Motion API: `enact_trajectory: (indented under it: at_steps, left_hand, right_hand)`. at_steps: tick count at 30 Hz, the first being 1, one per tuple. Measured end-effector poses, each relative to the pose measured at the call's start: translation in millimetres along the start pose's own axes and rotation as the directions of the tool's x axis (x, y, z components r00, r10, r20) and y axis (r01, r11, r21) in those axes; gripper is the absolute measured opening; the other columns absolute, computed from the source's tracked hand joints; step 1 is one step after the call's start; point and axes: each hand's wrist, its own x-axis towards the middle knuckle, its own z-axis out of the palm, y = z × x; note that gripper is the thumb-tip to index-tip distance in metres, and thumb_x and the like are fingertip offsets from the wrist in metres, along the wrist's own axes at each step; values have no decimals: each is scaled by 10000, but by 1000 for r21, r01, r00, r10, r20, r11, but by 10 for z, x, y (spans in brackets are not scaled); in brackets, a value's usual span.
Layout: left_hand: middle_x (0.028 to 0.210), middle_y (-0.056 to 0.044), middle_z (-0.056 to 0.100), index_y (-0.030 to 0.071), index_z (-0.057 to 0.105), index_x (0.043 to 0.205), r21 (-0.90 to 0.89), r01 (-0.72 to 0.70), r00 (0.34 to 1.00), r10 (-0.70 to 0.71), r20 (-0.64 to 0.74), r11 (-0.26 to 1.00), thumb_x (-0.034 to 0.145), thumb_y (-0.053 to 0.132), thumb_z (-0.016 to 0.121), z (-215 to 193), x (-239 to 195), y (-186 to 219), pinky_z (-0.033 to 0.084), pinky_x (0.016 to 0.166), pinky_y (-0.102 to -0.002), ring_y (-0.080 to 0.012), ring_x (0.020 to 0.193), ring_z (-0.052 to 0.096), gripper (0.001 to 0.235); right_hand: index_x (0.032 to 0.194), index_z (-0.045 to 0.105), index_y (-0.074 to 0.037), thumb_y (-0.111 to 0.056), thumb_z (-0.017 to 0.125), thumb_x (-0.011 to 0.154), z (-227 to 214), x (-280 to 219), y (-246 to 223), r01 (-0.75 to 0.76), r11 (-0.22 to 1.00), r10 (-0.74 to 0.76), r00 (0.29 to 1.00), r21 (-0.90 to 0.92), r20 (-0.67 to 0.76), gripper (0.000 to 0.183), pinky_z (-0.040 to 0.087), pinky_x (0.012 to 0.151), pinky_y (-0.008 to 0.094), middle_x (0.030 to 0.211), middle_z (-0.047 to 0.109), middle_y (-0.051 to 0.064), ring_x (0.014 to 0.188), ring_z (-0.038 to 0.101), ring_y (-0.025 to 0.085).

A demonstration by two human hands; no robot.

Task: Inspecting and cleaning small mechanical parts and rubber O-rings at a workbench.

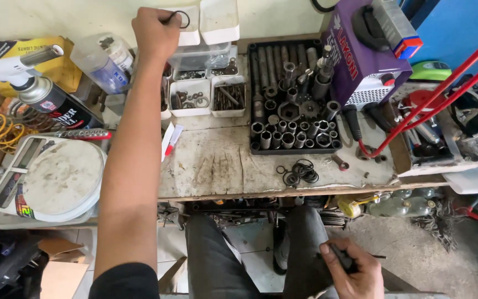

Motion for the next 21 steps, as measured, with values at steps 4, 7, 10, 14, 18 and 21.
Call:
enact_trajectory:
  at_steps: [4,7,10,14,18,21]
  left_hand:
    - [715,-36,824,35,830,793,-45,-1,994,-3,-109,999,766,124,839,27,153,-8,625,601,-262,-130,566,752,93]
    - [658,1,798,92,848,753,36,145,989,-144,-28,989,723,174,865,117,290,-212,628,576,-264,-118,515,695,89]
    - [675,-1,787,114,840,728,65,146,989,-145,-13,987,687,159,921,122,314,-258,637,582,-275,-130,527,689,101]
    - [727,-72,793,64,836,816,177,193,975,-210,79,965,728,229,949,87,306,-259,638,621,-289,-159,559,721,218]
    - [820,-101,800,-1,772,927,129,165,986,-163,-24,978,807,232,916,-26,199,8,645,663,-318,-190,665,773,299]
    - [859,-103,783,16,792,1009,46,-145,975,151,-163,988,860,74,819,-296,-25,740,615,673,-346,-193,758,740,162]
  right_hand:
    - [856,802,8,-122,793,815,-25,17,-40,51,999,-51,998,-13,-39,137,399,493,244,563,662,31,481,485,116]
    - [856,799,8,-93,779,825,-46,49,-48,46,999,-46,999,1,-29,107,429,532,240,605,700,37,513,526,117]
    - [838,800,26,-86,778,824,-69,62,-51,25,1000,-25,1000,17,-19,115,401,508,246,620,724,57,491,512,125]
    - [835,807,18,-120,792,817,-74,57,-22,-9,1000,9,999,-18,-38,140,396,481,261,562,701,68,464,501,134]
    - [832,800,14,-141,793,821,-60,36,-56,-8,1000,6,998,-26,-56,156,366,456,273,494,618,59,443,456,137]
    - [883,805,11,-119,780,826,-44,27,-65,27,1000,-26,999,8,-38,145,384,455,257,518,650,61,444,472,122]
